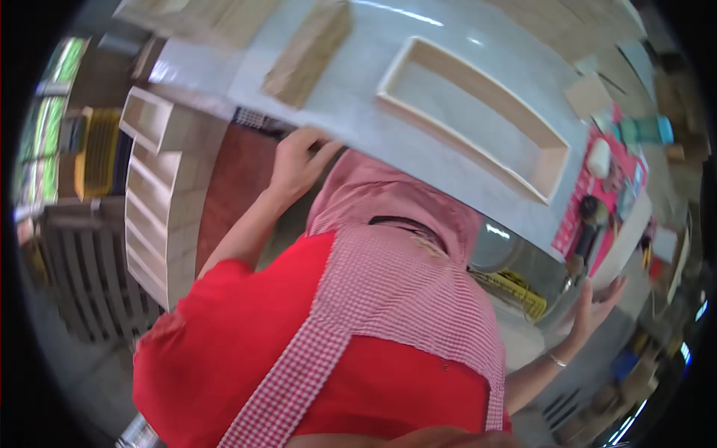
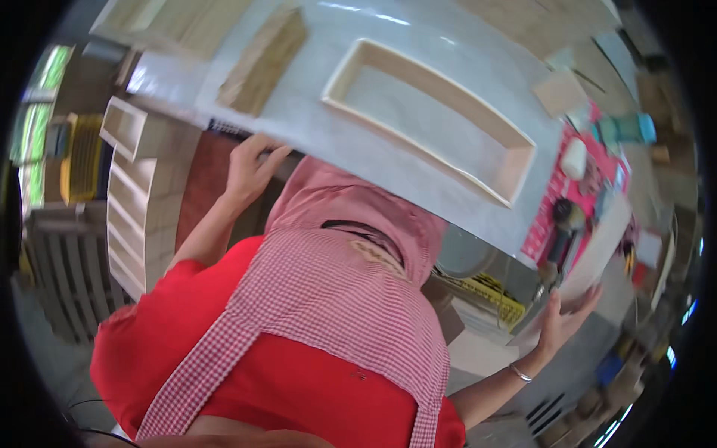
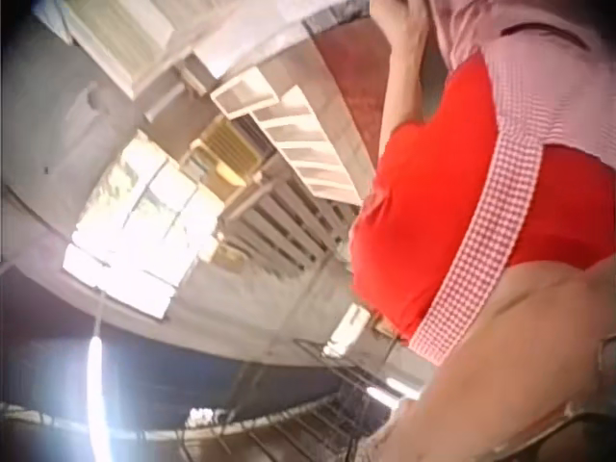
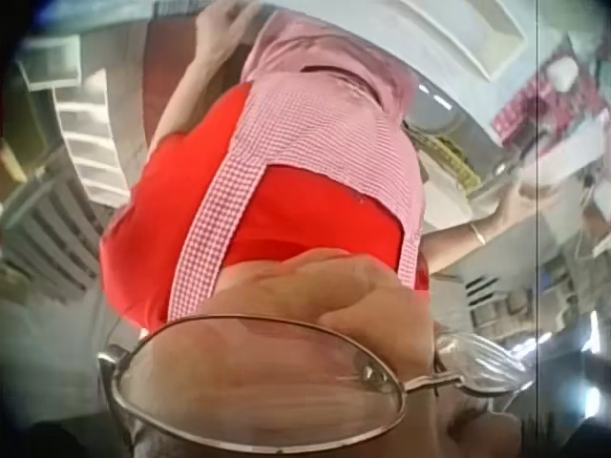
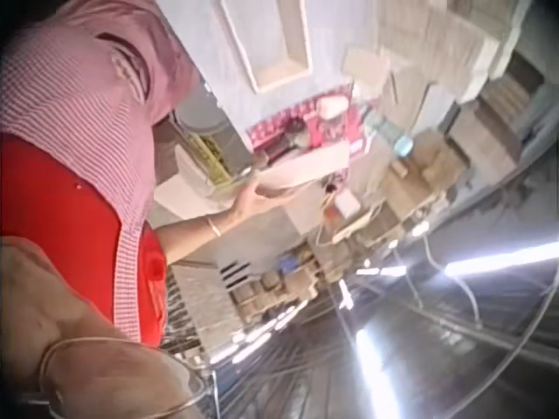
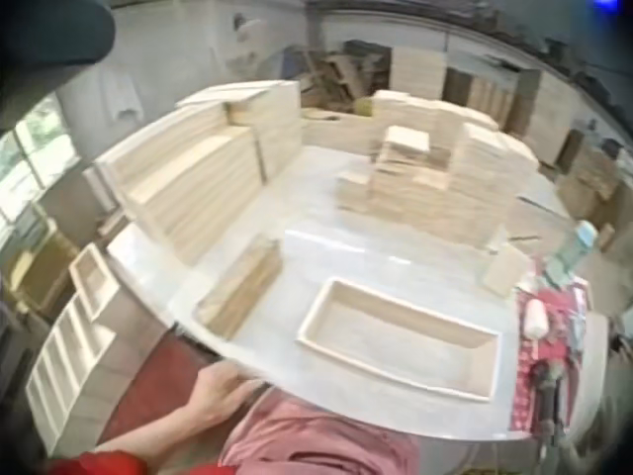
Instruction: Assembling wooden boxes using glue and a pneumatic nailer.
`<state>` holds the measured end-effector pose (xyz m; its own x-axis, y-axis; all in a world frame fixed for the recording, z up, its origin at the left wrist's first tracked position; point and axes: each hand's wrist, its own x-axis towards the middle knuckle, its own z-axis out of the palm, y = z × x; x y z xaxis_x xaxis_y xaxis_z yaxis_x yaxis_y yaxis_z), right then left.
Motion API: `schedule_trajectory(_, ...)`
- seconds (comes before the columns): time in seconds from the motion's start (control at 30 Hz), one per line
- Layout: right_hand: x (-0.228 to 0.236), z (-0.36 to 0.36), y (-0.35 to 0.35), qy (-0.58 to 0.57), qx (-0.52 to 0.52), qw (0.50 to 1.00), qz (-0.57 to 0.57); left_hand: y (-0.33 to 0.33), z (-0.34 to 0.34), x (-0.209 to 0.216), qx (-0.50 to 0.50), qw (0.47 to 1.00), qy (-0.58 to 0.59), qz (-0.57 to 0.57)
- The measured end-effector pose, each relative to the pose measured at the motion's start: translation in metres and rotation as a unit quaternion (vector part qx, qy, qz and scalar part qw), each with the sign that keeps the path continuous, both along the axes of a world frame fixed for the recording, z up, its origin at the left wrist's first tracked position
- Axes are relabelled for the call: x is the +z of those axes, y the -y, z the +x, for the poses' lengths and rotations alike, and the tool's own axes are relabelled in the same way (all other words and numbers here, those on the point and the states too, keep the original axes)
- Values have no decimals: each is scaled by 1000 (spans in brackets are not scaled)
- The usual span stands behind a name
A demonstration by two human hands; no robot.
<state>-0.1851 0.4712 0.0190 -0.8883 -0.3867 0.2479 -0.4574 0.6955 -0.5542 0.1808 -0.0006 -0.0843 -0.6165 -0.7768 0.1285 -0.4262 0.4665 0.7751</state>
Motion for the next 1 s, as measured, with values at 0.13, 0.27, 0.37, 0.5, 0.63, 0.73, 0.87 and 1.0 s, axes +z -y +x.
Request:
schedule_trajectory(0.13,13,16,171,13,320,946,57,11,-18,26,9,995,13,-95)
schedule_trajectory(0.27,15,30,264,7,441,891,105,24,-38,29,-35,993,17,-109)
schedule_trajectory(0.37,17,28,295,-57,502,854,127,24,-60,33,-45,992,12,-113)
schedule_trajectory(0.5,14,19,310,-71,521,839,141,28,-76,38,-52,995,4,-91)
schedule_trajectory(0.63,7,13,313,-64,523,837,151,27,-79,38,-49,995,2,-91)
schedule_trajectory(0.73,5,10,315,-58,523,836,157,31,-80,38,-60,991,4,-122)
schedule_trajectory(0.87,0,7,317,-52,520,834,174,36,-81,39,-83,982,8,-167)
schedule_trajectory(1.0,-8,5,315,-58,526,834,158,39,-82,43,-83,984,27,-154)
